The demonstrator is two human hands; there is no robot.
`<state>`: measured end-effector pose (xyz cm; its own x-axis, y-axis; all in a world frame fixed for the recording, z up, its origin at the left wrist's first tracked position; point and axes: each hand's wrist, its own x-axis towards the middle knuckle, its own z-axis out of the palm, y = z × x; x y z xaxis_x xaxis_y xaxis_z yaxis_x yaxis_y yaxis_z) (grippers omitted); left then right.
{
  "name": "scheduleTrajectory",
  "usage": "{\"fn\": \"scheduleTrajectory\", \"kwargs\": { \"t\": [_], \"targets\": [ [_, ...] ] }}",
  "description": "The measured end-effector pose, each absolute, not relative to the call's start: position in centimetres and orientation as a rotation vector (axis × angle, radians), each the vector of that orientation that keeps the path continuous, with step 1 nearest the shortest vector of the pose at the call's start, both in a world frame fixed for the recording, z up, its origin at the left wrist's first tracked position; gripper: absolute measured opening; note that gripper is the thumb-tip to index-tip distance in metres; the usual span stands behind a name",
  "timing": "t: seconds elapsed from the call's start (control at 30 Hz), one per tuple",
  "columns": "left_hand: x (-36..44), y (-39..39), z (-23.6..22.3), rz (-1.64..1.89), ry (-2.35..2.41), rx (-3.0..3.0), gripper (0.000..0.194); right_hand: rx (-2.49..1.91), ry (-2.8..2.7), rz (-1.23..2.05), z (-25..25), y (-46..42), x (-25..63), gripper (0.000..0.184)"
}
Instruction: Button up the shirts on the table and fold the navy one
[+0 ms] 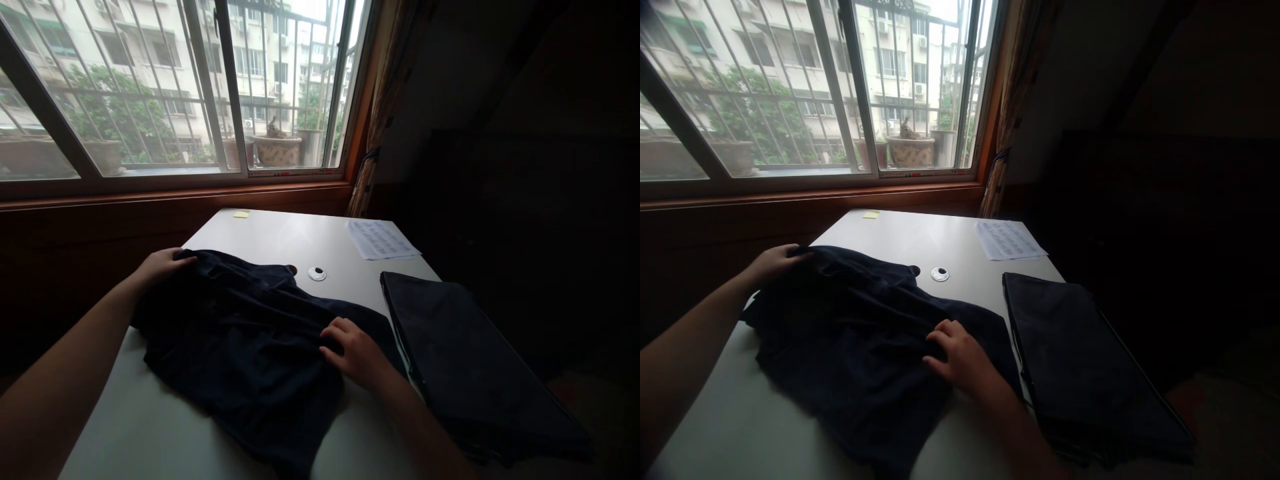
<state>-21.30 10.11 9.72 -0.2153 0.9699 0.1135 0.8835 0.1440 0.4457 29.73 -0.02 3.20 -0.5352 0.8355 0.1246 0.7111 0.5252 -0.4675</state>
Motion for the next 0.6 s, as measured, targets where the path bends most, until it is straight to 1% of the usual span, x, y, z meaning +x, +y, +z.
{"fn": "scheduleTrajectory", "kwargs": {
  "t": [0.03,0.1,0.17,0.2,0.27,0.3,0.37,0.5,0.6],
  "targets": [
    [-21.2,10.0,10.4,0.674,2.227,1.823,0.059,-1.217,-2.452,0.569,3.1,-0.4,29.2,0.033],
    [-21.0,9.8,11.7,0.723,2.277,1.825,0.06,-1.156,-2.508,0.629,2.8,-1.2,28.1,0.063],
    [-20.8,9.8,13.0,0.828,2.384,1.867,0.059,-1.208,-2.547,0.62,2.3,-1.7,27.3,0.087],
    [-20.7,9.9,13.7,0.886,2.448,1.897,0.058,-1.26,-2.549,0.6,2.1,-1.8,27.1,0.094],
    [-20.2,10.0,14.9,0.996,2.568,1.964,0.059,-1.375,-2.516,0.554,1.7,-1.8,27.1,0.097],
    [-19.9,10.0,15.4,1.044,2.618,1.997,0.059,-1.428,-2.485,0.531,1.5,-1.7,27.2,0.095],
    [-19.3,10.2,16.3,1.102,2.688,2.053,0.062,-1.502,-2.418,0.51,1.5,-1.4,27.6,0.083],
    [-18.6,10.5,17.0,1.085,2.729,2.07,0.063,-1.577,-2.333,0.681,2.0,-0.8,28.4,0.045],
    [-18.4,10.8,16.7,1.05,2.766,2.01,0.057,-1.602,-2.341,0.791,2.1,-0.7,28.7,0.022]
  ]
}}
